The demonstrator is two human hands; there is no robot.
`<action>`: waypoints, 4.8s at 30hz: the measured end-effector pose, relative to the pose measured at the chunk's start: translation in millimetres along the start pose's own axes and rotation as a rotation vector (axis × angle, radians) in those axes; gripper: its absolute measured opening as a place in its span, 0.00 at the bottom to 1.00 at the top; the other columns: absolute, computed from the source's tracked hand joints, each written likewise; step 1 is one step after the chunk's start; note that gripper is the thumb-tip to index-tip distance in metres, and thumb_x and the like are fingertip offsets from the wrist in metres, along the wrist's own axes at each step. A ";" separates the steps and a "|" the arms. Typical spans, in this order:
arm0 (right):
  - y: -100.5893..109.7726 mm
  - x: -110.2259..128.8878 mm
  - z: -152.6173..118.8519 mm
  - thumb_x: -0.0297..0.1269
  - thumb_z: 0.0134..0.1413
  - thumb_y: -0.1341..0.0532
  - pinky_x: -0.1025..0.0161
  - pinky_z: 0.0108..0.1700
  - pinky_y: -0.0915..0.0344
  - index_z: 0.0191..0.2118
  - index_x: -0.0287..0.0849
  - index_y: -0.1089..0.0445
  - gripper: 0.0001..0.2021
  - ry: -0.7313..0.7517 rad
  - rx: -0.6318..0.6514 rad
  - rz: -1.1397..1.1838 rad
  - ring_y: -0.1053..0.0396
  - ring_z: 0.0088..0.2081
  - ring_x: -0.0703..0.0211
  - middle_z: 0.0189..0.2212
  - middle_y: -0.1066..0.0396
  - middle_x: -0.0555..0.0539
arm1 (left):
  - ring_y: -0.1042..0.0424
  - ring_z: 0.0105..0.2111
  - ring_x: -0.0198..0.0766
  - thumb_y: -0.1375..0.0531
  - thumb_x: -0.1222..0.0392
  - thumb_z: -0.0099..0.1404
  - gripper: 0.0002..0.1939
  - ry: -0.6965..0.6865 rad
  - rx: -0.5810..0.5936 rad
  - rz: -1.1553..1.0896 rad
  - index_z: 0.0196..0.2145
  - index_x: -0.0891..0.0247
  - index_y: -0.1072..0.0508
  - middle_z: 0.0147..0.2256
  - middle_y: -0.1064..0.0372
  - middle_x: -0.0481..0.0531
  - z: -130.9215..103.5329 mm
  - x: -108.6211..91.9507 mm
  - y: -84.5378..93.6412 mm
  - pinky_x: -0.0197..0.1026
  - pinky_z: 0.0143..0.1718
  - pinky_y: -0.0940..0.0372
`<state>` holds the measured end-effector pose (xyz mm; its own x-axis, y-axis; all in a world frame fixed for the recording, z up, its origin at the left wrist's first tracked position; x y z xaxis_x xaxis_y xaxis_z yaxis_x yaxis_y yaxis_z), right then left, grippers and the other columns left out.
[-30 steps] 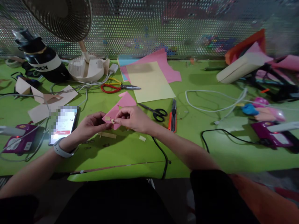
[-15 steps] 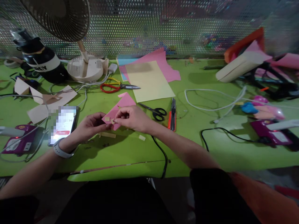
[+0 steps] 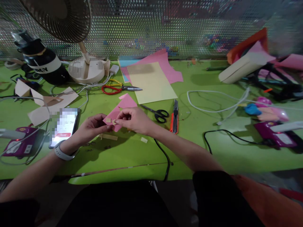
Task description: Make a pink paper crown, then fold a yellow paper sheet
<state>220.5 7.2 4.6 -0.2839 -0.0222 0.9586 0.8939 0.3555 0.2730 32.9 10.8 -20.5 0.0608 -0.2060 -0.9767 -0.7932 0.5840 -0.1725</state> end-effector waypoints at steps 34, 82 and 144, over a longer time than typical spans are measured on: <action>2.9 -1.4 -0.2 0.41 0.48 0.33 0.65 0.26 0.43 0.30 0.39 0.26 0.09 -0.029 0.089 -0.031 0.38 0.25 0.66 0.24 0.30 0.51 | 0.24 0.34 0.34 0.31 0.59 0.60 0.13 0.041 -0.009 -0.003 0.40 0.67 0.27 0.35 0.23 0.52 -1.0 2.3 1.7 0.36 0.38 0.30; -4.5 -4.8 0.7 0.43 0.49 0.34 0.66 0.24 0.44 0.30 0.40 0.27 0.11 0.020 -0.106 -0.009 0.41 0.23 0.66 0.23 0.31 0.50 | 0.25 0.32 0.33 0.31 0.58 0.60 0.12 -0.011 -0.048 0.000 0.38 0.67 0.25 0.32 0.24 0.51 -0.1 -0.1 1.9 0.35 0.37 0.31; -15.3 -4.1 -3.8 0.41 0.50 0.35 0.66 0.23 0.43 0.27 0.41 0.31 0.09 0.076 -0.130 0.036 0.40 0.22 0.66 0.22 0.32 0.51 | 0.23 0.35 0.34 0.29 0.60 0.57 0.15 0.025 -0.001 -0.013 0.40 0.68 0.25 0.35 0.22 0.53 0.1 -0.2 8.0 0.37 0.41 0.30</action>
<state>209.3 -1.6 -3.2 -0.2283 -0.0842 0.9700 0.9419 0.2331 0.2419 26.6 15.6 -21.7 0.0566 -0.2330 -0.9708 -0.7932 0.5801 -0.1854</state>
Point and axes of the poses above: each hand's wrist, its own z-axis towards the middle knuckle, its own y-axis out of the back of the hand, x = y × z, the point moved 3 cm from there along z, towards the middle knuckle
